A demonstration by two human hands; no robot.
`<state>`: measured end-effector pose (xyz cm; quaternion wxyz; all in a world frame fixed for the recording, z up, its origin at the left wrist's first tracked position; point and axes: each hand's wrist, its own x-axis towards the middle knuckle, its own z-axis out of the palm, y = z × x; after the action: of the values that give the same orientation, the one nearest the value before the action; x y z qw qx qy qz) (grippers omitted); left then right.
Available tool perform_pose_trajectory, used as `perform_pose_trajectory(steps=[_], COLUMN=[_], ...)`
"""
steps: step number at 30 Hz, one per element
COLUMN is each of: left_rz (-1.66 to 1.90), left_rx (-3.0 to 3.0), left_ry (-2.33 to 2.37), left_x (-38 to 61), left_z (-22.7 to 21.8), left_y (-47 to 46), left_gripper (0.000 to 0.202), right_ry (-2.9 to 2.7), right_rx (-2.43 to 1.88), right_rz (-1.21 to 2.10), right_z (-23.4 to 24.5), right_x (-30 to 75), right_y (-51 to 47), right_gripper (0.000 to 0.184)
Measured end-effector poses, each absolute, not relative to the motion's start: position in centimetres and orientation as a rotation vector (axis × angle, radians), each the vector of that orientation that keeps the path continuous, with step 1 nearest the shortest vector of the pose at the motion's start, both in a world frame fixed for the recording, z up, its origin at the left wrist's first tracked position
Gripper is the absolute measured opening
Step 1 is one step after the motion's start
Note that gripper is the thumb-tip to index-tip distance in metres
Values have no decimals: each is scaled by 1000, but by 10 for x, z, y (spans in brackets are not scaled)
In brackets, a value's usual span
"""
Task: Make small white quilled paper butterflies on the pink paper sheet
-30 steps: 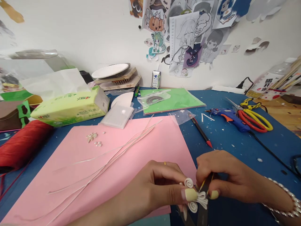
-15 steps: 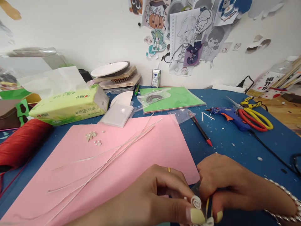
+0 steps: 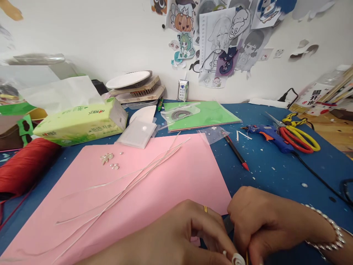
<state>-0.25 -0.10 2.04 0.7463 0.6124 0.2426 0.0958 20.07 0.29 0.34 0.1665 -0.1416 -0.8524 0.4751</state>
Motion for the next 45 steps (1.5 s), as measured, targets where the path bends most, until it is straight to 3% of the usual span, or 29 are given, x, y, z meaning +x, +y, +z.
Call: perform_pose_trajectory(steps=[9,14,21,31,45], left_rz=[314,525,594,591,597], left_rx=[973,847,929,989,1044], left_ry=[612,634,801,834,806], left_x=[0,2,4,5,5], left_z=[21,17,15,17,15], left_y=[-3,0,6,3,2], left_gripper=[8,11,19,16,10], right_ry=[-2310,-2278,-2065,-2097,-2109], right_rx=[-512,-686,-883,-915,-859], right_rz=[1285,1053,723,248,180], right_z=[4,9,6,12,3], right_x=[200,209,205,186,184], right_y=[5,10,6,-13,-16], right_gripper=[28,19,32,16,12])
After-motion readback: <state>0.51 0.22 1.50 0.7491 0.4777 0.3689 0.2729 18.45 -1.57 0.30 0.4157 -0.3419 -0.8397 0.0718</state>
